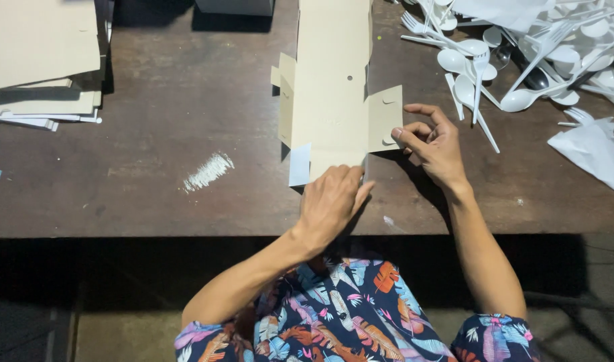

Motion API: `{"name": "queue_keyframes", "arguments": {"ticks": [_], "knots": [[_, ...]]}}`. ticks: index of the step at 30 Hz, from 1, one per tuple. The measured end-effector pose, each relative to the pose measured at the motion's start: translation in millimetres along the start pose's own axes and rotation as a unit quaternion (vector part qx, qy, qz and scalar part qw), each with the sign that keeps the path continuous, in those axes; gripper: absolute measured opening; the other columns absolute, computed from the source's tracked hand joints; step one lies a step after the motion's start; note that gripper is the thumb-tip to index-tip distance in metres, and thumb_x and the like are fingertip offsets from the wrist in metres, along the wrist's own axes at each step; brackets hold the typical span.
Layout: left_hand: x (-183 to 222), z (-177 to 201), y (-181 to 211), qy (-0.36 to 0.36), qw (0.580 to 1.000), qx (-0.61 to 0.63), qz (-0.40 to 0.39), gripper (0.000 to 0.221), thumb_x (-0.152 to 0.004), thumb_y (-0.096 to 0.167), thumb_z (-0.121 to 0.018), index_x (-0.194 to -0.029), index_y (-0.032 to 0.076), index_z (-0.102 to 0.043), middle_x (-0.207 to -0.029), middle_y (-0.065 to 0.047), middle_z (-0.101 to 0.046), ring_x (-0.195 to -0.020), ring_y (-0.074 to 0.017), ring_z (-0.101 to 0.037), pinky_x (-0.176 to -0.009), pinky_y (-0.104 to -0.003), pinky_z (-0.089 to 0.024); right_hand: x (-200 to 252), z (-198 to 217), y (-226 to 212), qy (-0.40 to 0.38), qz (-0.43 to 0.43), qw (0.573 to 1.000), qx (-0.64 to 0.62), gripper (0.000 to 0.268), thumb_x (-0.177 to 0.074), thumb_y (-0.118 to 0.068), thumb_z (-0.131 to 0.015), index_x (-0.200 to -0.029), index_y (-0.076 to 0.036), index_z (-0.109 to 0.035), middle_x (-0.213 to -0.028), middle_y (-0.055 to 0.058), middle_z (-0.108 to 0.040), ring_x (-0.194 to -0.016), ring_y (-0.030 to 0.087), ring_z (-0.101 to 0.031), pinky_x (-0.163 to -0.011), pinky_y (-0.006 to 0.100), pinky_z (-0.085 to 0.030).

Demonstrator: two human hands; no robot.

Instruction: The person assembles a small cardboard box by folding a flat die-cut piece along pre-scored lines, tucking flaps, and securing tabs to form a closed rectangular container. The process is performed by hand on a wooden table with stacks of flat pieces and plastic cutlery nearby.

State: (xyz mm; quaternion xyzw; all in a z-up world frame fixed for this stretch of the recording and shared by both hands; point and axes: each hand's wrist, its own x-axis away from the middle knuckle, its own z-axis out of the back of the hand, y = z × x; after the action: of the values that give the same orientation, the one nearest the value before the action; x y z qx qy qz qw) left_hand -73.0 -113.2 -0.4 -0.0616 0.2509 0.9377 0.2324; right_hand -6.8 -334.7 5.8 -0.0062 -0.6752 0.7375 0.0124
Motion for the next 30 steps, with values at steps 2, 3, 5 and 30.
{"name": "queue_keyframes", "arguments": {"ticks": [2, 3, 5, 30], "knots": [[-17.6, 0.8, 0.9, -0.018, 0.999, 0.025, 0.008, 0.034, -0.101, 0.043, -0.054, -0.112, 0.012, -0.066, -0.08, -0.007, -0.065, -0.079, -0.029, -0.073, -0.058, -0.046, -0.06, 1.6, -1.0, -4.6, 0.002, -0.011, 1.0, -0.008, 0.05, -0.092, -0.009, -0.08, -0.136, -0.006, -0.055, -0.085, 0.008, -0.071, -0.068, 0.009, -0.063, -0.061, 0.02, -0.056], [-26.8, 0.8, 1.7, -0.034, 0.998, 0.051, 0.017, 0.036, -0.103, 0.044, -0.049, -0.113, 0.015, -0.066, -0.08, -0.007, -0.068, -0.08, -0.0296, -0.074, -0.059, -0.047, -0.061, 2.5, -0.8, -6.9, 0.003, -0.021, 1.0, -0.014, 0.051, -0.092, -0.01, -0.08, -0.136, -0.006, -0.055, -0.085, 0.008, -0.072, -0.067, 0.009, -0.064, -0.059, 0.02, -0.056], [-51.7, 17.6, 8.4, -0.054, 0.993, 0.093, 0.044, 0.036, -0.102, 0.044, -0.049, -0.109, 0.015, -0.07, -0.079, -0.011, -0.07, -0.082, -0.0363, -0.074, -0.065, -0.053, -0.06, 0.0, -0.5, -2.6, 0.008, -0.03, 0.999, -0.037, 0.051, -0.091, -0.009, -0.081, -0.135, -0.007, -0.055, -0.084, 0.009, -0.072, -0.067, 0.009, -0.064, -0.058, 0.018, -0.055], [-116.2, 52.9, -9.1, -0.084, 0.937, 0.311, 0.132, 0.035, -0.096, 0.04, -0.068, -0.091, 0.007, -0.078, -0.075, -0.008, -0.078, -0.069, -0.0201, -0.078, -0.068, -0.033, -0.06, -19.3, -5.0, 2.2, 0.015, -0.123, 0.984, -0.126, 0.054, -0.08, -0.008, -0.085, -0.127, -0.006, -0.059, -0.082, 0.009, -0.074, -0.068, 0.009, -0.073, -0.063, 0.015, -0.059]]}}
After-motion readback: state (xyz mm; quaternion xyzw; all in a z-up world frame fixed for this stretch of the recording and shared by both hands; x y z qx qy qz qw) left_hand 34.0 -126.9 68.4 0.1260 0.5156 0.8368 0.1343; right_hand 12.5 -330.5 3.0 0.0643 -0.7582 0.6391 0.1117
